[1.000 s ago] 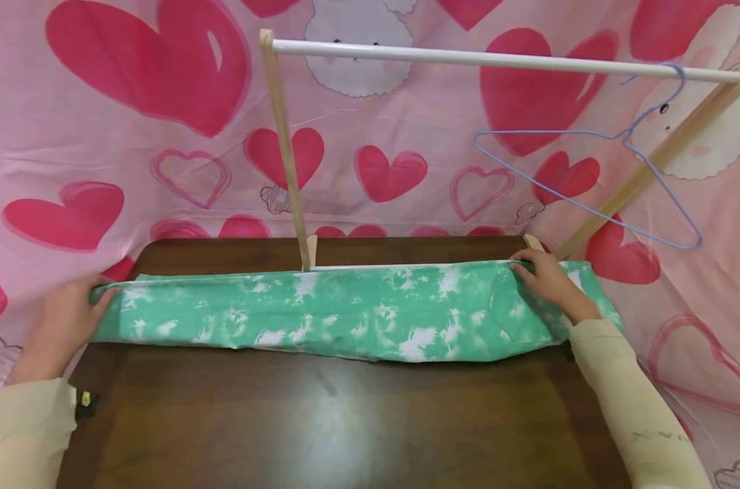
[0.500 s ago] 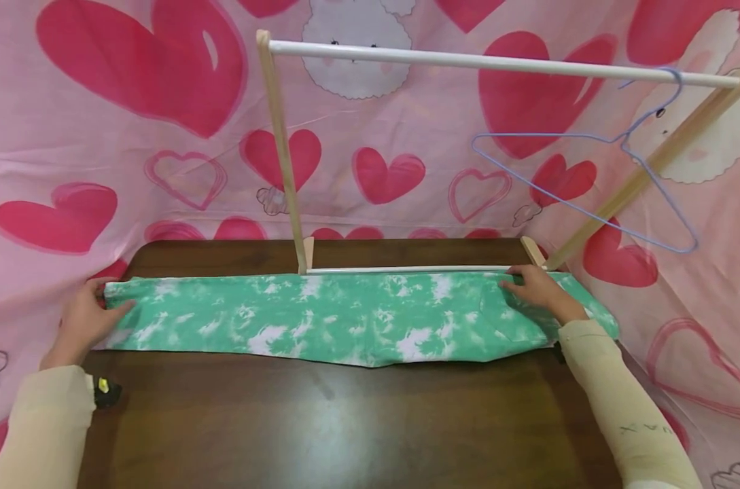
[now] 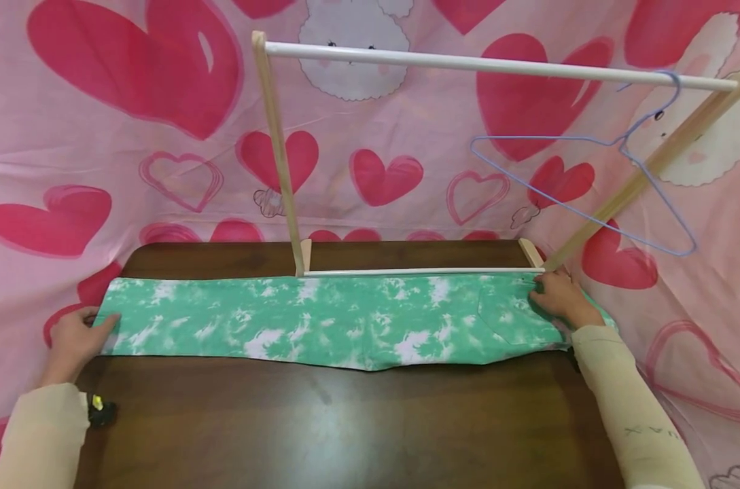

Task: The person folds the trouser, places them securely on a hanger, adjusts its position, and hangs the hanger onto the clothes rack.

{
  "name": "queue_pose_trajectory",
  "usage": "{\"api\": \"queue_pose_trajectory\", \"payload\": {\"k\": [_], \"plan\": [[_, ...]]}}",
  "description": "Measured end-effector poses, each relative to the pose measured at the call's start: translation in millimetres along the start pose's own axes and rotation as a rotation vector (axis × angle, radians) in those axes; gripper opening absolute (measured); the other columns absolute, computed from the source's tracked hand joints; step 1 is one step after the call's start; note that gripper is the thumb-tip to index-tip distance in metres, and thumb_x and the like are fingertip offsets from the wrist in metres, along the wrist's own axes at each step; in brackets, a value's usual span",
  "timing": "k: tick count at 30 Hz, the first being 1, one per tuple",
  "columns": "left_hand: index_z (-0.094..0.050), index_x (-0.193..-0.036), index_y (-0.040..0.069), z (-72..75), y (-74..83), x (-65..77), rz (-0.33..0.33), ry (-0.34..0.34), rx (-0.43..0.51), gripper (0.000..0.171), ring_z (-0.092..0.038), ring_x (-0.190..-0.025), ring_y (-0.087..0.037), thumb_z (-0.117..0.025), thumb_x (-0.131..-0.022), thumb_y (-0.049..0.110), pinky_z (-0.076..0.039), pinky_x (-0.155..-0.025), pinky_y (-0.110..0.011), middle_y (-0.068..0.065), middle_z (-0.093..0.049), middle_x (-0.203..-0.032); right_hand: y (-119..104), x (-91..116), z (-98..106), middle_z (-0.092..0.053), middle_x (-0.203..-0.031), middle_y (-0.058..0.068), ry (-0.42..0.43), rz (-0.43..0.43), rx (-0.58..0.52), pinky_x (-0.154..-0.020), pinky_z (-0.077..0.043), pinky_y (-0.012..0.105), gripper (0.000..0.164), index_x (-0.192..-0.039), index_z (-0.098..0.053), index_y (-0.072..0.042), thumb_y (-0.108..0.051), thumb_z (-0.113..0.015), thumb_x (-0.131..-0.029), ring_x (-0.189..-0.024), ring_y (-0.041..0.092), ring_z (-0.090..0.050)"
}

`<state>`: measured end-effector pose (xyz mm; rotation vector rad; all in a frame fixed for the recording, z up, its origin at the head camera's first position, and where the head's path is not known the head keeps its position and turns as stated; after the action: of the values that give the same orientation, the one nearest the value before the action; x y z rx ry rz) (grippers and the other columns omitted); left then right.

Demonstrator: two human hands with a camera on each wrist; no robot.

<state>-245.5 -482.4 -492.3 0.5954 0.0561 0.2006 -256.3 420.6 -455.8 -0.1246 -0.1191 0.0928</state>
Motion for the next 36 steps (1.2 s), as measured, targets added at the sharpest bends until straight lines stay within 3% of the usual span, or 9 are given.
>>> {"api": "queue_pose_trajectory", "payload": {"k": [6, 13, 15, 20, 23, 26, 31, 34, 36], "plan": [[-0.059, -0.110, -0.026, 5.9, 11.1, 2.2, -0.131, 0.099, -0.054, 0.042, -0.053, -0.096, -0.059, -0.071, -0.089, 0.009, -0.039, -0.079, -0.058, -0.045, -0.061, -0.105, 5.9, 3.3, 12.2, -0.070, -0.100, 0.032, 0.143, 0.006, -0.029, -0.088, -0.047, 0.063, 0.034, -0.106, -0.070, 0.013, -0.015, -0.075, -0.089, -0.095, 0.050, -0.062], [-0.058, -0.106, -0.027, 9.1, 20.2, 1.7, -0.111, 0.123, -0.100, 0.037, -0.051, -0.093, -0.060, -0.068, -0.089, 0.004, -0.034, -0.082, -0.062, -0.045, -0.060, -0.100, 9.1, -0.2, 25.8, -0.066, -0.106, 0.033, 0.216, -0.061, -0.047, -0.113, -0.013, 0.073, 0.032, -0.108, -0.068, 0.009, -0.018, -0.075, -0.091, -0.119, 0.057, -0.043], [-0.056, -0.106, -0.027, 9.0, 20.1, 0.8, -0.089, 0.112, -0.107, 0.037, -0.050, -0.095, -0.061, -0.066, -0.090, 0.005, -0.033, -0.080, -0.061, -0.045, -0.060, -0.101, 8.0, -2.6, 26.8, -0.063, -0.108, 0.035, 0.227, -0.077, -0.055, -0.114, -0.010, 0.074, 0.033, -0.108, -0.068, 0.010, -0.017, -0.075, -0.092, -0.122, 0.059, -0.038], [-0.054, -0.113, -0.024, 5.4, 16.0, -1.9, -0.002, 0.031, -0.107, 0.039, -0.044, -0.097, -0.057, -0.063, -0.094, 0.008, -0.037, -0.073, -0.054, -0.045, -0.057, -0.106, 8.3, -8.0, 21.1, -0.065, -0.105, 0.035, 0.197, -0.104, -0.038, -0.109, -0.021, 0.073, 0.036, -0.111, -0.068, 0.011, -0.019, -0.073, -0.092, -0.118, 0.058, -0.038], [-0.056, -0.111, -0.023, 5.4, 16.3, -2.5, -0.011, 0.035, -0.115, 0.039, -0.045, -0.093, -0.057, -0.064, -0.092, 0.010, -0.036, -0.072, -0.054, -0.044, -0.058, -0.103, 13.0, -10.2, 13.9, -0.066, -0.103, 0.033, 0.138, -0.101, -0.056, -0.101, -0.030, 0.069, 0.040, -0.111, -0.067, 0.012, -0.023, -0.073, -0.092, -0.114, 0.056, -0.039], [-0.056, -0.108, -0.022, 6.8, 17.7, -1.3, -0.051, 0.058, -0.135, 0.038, -0.049, -0.087, -0.058, -0.066, -0.088, 0.009, -0.035, -0.074, -0.058, -0.043, -0.059, -0.097, 20.9, -9.8, 7.7, -0.064, -0.108, 0.033, 0.060, -0.105, -0.084, -0.096, -0.036, 0.068, 0.046, -0.115, -0.064, 0.013, -0.026, -0.072, -0.092, -0.113, 0.054, -0.040], [-0.051, -0.110, -0.024, 2.2, 32.2, 6.4, -0.166, 0.085, -0.204, 0.043, -0.047, -0.086, -0.065, -0.065, -0.080, 0.003, -0.037, -0.074, -0.066, -0.046, -0.053, -0.096, 36.1, -2.4, 9.7, -0.050, -0.127, 0.038, -0.030, -0.136, -0.074, -0.102, -0.029, 0.072, 0.053, -0.130, -0.053, 0.013, -0.023, -0.063, -0.094, -0.122, 0.059, -0.032], [-0.043, -0.122, -0.025, -11.9, 52.5, 13.1, -0.207, 0.028, -0.234, 0.059, -0.041, -0.101, -0.069, -0.070, -0.081, 0.007, -0.038, -0.084, -0.074, -0.050, -0.043, -0.111, 45.5, 0.6, 12.6, -0.048, -0.130, 0.041, -0.013, -0.131, -0.077, -0.104, -0.025, 0.072, 0.050, -0.131, -0.051, 0.014, -0.018, -0.059, -0.094, -0.124, 0.063, -0.029], [-0.036, -0.132, -0.024, -25.1, 64.8, 16.4, -0.217, -0.072, -0.251, 0.069, -0.033, -0.113, -0.071, -0.071, -0.087, 0.016, -0.035, -0.093, -0.078, -0.052, -0.034, -0.123, 52.6, 1.6, 13.4, -0.053, -0.126, 0.039, 0.028, -0.147, -0.101, -0.099, -0.031, 0.070, 0.043, -0.128, -0.055, 0.012, -0.014, -0.059, -0.094, -0.119, 0.061, -0.033]]}}
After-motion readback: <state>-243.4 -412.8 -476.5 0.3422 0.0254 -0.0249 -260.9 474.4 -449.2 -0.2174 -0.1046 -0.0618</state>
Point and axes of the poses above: each hand's wrist, its own x-axis away from the middle knuckle, its own z-axis out of the back of the hand, y = z × x, the point moved 5 cm from there along -x, towards the middle knuckle
